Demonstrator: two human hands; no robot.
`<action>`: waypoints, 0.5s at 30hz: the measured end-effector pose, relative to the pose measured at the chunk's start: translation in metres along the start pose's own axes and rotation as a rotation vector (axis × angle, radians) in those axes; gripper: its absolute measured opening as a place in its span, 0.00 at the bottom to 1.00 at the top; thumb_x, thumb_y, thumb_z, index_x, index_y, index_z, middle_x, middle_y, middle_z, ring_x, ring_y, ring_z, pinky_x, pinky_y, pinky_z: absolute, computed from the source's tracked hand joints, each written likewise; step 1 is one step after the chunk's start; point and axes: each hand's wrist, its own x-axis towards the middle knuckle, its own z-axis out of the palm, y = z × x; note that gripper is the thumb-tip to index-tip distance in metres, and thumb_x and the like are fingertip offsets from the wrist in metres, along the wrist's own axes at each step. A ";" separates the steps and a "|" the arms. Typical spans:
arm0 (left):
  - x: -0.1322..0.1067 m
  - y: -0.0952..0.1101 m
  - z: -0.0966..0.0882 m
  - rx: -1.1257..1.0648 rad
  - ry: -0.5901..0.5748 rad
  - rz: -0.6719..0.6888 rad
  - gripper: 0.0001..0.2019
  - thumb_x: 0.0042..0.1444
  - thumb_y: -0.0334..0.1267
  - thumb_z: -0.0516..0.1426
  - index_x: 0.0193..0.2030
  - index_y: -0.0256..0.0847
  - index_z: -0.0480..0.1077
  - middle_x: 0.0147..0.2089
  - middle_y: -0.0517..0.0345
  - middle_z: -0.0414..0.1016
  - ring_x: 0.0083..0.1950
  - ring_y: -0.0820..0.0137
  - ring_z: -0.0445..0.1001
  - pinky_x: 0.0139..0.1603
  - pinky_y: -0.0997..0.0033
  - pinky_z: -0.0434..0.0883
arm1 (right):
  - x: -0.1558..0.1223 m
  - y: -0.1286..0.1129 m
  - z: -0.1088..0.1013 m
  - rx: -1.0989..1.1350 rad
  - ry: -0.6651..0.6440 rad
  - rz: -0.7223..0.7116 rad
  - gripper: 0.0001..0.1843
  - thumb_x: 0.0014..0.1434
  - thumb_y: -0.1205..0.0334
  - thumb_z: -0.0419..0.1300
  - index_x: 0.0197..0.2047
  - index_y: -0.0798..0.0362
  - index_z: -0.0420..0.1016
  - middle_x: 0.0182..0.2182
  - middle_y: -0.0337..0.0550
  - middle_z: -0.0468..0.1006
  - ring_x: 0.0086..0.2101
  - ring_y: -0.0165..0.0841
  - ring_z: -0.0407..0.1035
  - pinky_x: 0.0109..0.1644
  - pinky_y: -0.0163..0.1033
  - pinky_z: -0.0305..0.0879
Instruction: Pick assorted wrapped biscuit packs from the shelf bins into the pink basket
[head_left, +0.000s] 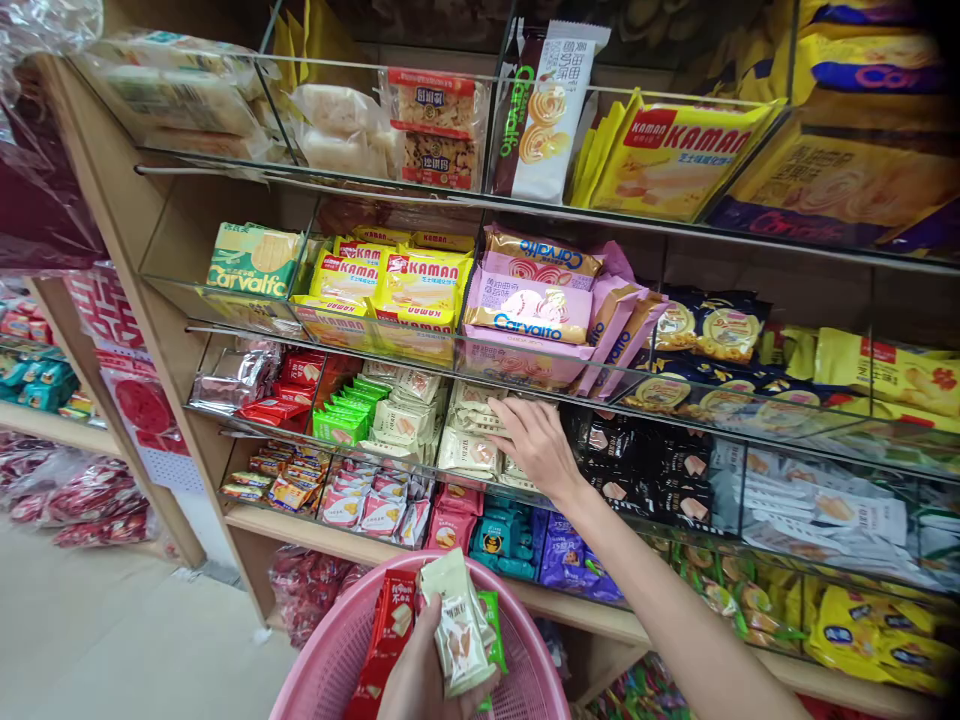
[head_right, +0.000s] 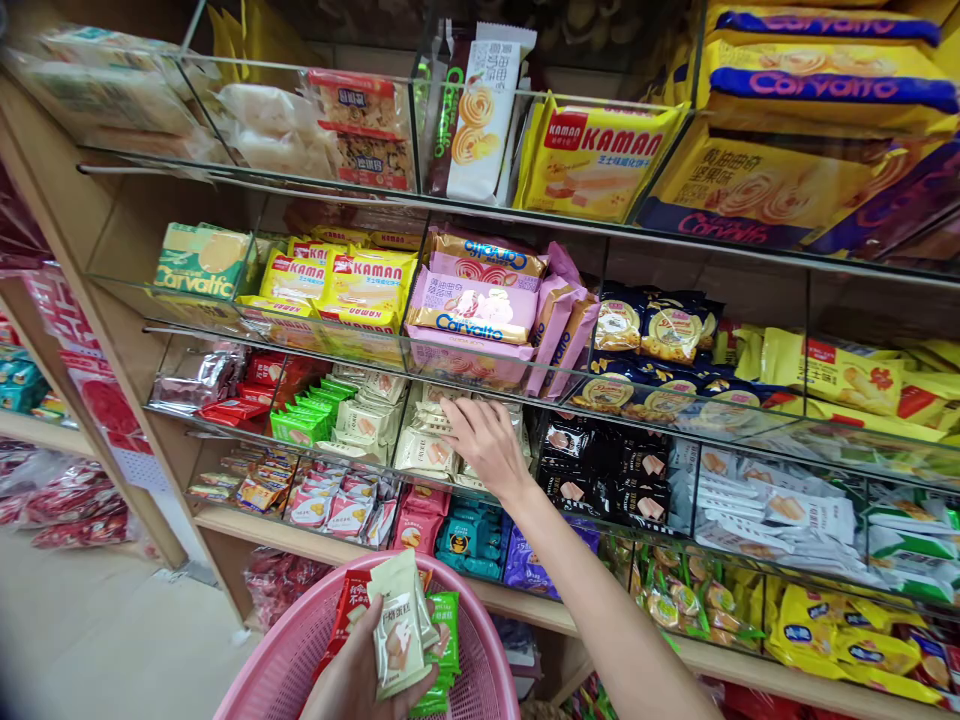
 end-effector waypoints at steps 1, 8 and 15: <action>-0.002 0.000 0.002 0.017 0.008 0.014 0.32 0.55 0.50 0.54 0.62 0.32 0.56 0.39 0.48 0.79 0.42 0.61 0.77 0.46 0.64 0.69 | -0.003 -0.001 -0.002 0.020 0.021 -0.006 0.23 0.64 0.57 0.49 0.60 0.55 0.61 0.49 0.54 0.72 0.50 0.41 0.64 0.56 0.48 0.54; -0.012 0.004 0.016 0.021 0.038 0.109 0.29 0.58 0.50 0.51 0.62 0.34 0.56 0.45 0.46 0.77 0.46 0.58 0.76 0.49 0.58 0.69 | -0.042 -0.062 -0.037 0.577 0.305 0.454 0.27 0.55 0.58 0.61 0.58 0.48 0.63 0.50 0.49 0.71 0.52 0.42 0.64 0.57 0.48 0.59; -0.016 0.000 0.022 0.004 0.025 0.297 0.28 0.58 0.51 0.50 0.64 0.47 0.55 0.56 0.53 0.72 0.57 0.61 0.69 0.57 0.59 0.65 | -0.089 -0.148 -0.040 1.588 0.081 1.274 0.27 0.48 0.51 0.66 0.49 0.52 0.69 0.43 0.47 0.77 0.43 0.40 0.71 0.43 0.41 0.69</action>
